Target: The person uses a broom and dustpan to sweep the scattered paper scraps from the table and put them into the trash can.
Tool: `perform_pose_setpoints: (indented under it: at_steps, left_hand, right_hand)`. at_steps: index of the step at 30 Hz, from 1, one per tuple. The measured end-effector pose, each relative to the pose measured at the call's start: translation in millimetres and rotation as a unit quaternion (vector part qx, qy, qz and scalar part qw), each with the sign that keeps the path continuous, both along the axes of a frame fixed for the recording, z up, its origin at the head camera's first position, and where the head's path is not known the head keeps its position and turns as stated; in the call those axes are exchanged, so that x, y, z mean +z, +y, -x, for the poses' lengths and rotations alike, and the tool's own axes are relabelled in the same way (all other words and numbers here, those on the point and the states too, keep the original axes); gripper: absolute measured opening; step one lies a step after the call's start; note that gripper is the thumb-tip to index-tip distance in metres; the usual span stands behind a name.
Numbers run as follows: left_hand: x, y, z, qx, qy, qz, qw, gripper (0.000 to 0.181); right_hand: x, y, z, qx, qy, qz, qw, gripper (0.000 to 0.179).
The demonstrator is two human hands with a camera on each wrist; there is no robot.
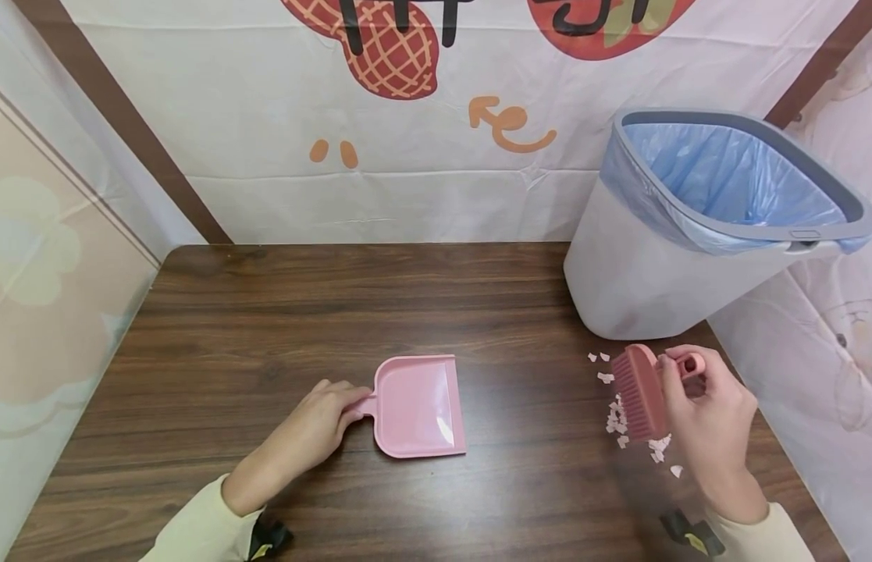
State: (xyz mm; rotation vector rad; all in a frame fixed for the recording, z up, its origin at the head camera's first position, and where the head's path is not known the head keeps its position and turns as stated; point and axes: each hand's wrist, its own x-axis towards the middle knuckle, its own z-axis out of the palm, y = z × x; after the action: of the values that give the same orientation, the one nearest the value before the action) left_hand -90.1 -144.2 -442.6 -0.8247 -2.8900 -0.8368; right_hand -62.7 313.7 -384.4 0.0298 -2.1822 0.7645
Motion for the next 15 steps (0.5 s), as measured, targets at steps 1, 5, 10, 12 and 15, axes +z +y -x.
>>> perform_pose_setpoints:
  at_steps: [1,5,10,12,15]
  left_hand:
    - [0.2,-0.1,0.0,0.000,-0.001,0.000,1.0000,0.022]
    - [0.8,-0.4,-0.4,0.003,-0.005,0.003,1.0000,0.022]
    - [0.4,-0.4,-0.8,0.005,-0.009,0.003,0.9999,0.022]
    - [0.2,-0.6,-1.0,0.006,-0.010,0.001,0.9999,0.022]
    - [0.2,-1.1,-1.3,0.007,-0.010,-0.003,0.9999,0.022]
  right_hand:
    - [-0.8,2,-0.4,-0.001,0.005,-0.009,0.9999,0.013]
    - [-4.3,8,-2.0,-0.011,0.022,-0.043,0.9988,0.013]
    - [-7.9,15,-4.3,-0.027,0.017,-0.084,0.9960,0.011]
    - [-9.5,17,-5.3,-0.027,0.008,-0.095,0.9951,0.011]
    - [-13.0,16,-5.7,-0.024,-0.003,-0.102,0.9945,0.011]
